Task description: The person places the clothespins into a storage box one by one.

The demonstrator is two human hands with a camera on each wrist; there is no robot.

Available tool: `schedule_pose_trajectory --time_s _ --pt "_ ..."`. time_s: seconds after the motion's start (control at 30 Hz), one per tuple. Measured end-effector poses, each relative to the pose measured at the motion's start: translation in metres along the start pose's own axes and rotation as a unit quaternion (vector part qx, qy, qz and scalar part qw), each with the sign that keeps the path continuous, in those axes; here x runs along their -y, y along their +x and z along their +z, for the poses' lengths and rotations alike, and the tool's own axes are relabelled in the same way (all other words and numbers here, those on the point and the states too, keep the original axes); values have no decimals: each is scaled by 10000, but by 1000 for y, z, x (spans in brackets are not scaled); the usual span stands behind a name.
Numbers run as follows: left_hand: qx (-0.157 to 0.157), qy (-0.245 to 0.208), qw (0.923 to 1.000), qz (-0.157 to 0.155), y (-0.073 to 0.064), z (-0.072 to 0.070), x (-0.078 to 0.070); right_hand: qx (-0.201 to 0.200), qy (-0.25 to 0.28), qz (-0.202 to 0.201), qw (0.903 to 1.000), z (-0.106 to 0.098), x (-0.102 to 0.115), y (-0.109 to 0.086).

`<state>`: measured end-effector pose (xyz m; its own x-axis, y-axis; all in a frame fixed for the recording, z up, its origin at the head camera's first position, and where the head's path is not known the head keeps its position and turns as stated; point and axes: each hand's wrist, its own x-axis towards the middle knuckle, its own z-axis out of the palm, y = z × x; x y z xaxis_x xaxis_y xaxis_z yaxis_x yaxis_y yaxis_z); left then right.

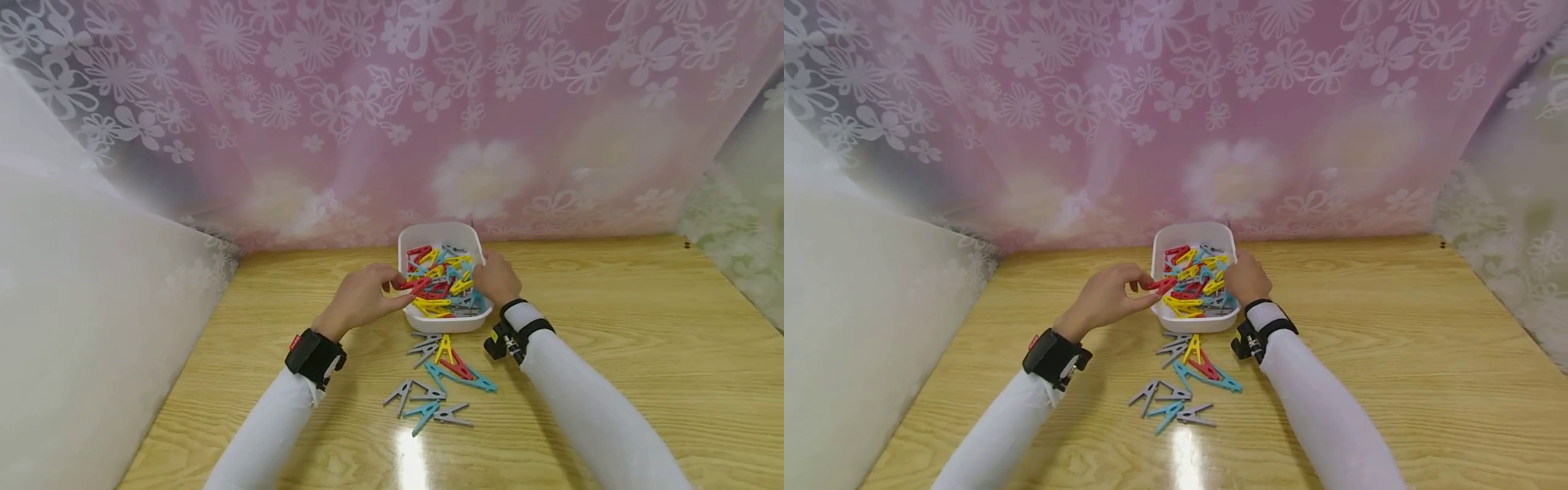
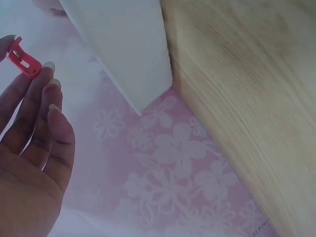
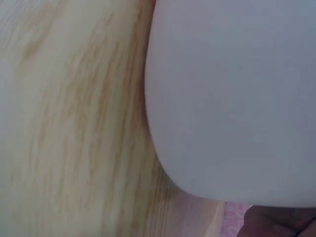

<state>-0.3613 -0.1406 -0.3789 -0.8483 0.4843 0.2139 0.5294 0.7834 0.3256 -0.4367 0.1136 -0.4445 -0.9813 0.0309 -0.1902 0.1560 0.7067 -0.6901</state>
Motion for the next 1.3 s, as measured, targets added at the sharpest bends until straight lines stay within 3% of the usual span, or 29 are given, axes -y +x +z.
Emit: schedule_pose_trajectory --time_s 0.2,0.43,0.67,0.77,0.9,1.03,1.3 --pt "41 66 10000 -57 22 8 3 -38 -6 87 10000 -1 1 0" --pt "-74 64 9993 -351 34 17 6 -39 9 47 10000 0 1 -1" --pt "-418 89 9977 -520 55 19 -4 -83 46 58 9999 -1 0 -2" --pt "-498 96 9961 -728 61 19 -10 -126 14 45 9999 -2 0 -2" --pt "-550 229 9945 -865 58 22 -8 -121 -19 10 9999 0 0 -3" --pt "-735 133 9941 -785 51 25 -2 -103 -40 5 9999 -1 1 -3" --pt "-820 -63 9960 -347 38 26 4 -99 -90 -34 9999 -1 -2 0"
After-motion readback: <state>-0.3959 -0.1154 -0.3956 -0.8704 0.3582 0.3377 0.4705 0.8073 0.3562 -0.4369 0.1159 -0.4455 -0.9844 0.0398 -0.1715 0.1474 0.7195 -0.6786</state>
